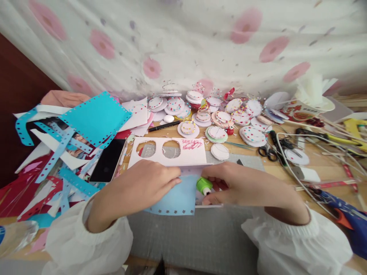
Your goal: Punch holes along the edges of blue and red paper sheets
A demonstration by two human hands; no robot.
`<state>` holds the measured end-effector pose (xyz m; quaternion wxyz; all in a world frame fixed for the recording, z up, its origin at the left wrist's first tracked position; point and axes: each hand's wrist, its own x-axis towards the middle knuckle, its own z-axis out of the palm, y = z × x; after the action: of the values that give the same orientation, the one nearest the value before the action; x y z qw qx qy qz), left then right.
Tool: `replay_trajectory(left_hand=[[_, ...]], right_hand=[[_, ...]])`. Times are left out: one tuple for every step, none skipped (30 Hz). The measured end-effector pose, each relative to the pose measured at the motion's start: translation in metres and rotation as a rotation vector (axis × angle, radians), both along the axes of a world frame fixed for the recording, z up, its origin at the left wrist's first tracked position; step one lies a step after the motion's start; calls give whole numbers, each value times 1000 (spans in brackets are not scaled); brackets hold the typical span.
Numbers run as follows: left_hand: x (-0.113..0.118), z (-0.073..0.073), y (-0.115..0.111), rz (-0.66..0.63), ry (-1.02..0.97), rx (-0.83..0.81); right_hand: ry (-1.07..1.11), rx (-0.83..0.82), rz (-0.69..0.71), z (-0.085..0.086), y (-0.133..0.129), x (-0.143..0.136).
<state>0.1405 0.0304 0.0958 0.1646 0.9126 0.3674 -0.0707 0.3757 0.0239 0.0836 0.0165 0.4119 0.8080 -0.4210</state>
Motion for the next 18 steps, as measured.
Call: replay_trajectory(left_hand=[[0, 0, 0, 2, -2, 4], [0, 0, 0, 3, -4, 6], [0, 0, -1, 2, -4, 5], [0, 0, -1, 0, -4, 4], [0, 0, -2, -3, -2, 4], [0, 0, -2, -6, 0, 7], [0, 0, -2, -6, 3, 12], [0, 1, -2, -6, 6, 16], [0, 1, -2, -3, 8, 22], [0, 2, -2, 0, 11, 27], [0, 2, -2, 4, 14, 29], [0, 3, -2, 5, 18, 29], [-1, 3, -2, 5, 21, 27], [-1, 4, -2, 4, 24, 25], [-1, 4, -2, 3, 27, 19], [-1, 4, -2, 1, 29, 11], [-1, 4, -2, 1, 30, 6], [-1, 4, -1, 2, 31, 5]], right_hand=[[-10, 5, -7, 0, 0, 0], [-18, 10, -14, -1, 0, 1], [-22, 18, -21, -1, -1, 1], [-20, 27, -24, -1, -1, 1], [-11, 33, -22, -1, -1, 1], [0, 36, -16, -1, -2, 2], [11, 35, -13, -1, -3, 2], [20, 31, -11, 0, -3, 3], [26, 27, -12, 0, -4, 4], [29, 24, -16, 1, -4, 4], [31, 23, -19, 2, -5, 5], [33, 25, -21, 2, -5, 5], [35, 27, -19, 2, -5, 5], [35, 32, -17, 2, -5, 5], [30, 39, -19, 1, -4, 4], [22, 50, -24, 0, -4, 4], [13, 63, -31, -1, -3, 4], [6, 75, -39, -2, -3, 3]])
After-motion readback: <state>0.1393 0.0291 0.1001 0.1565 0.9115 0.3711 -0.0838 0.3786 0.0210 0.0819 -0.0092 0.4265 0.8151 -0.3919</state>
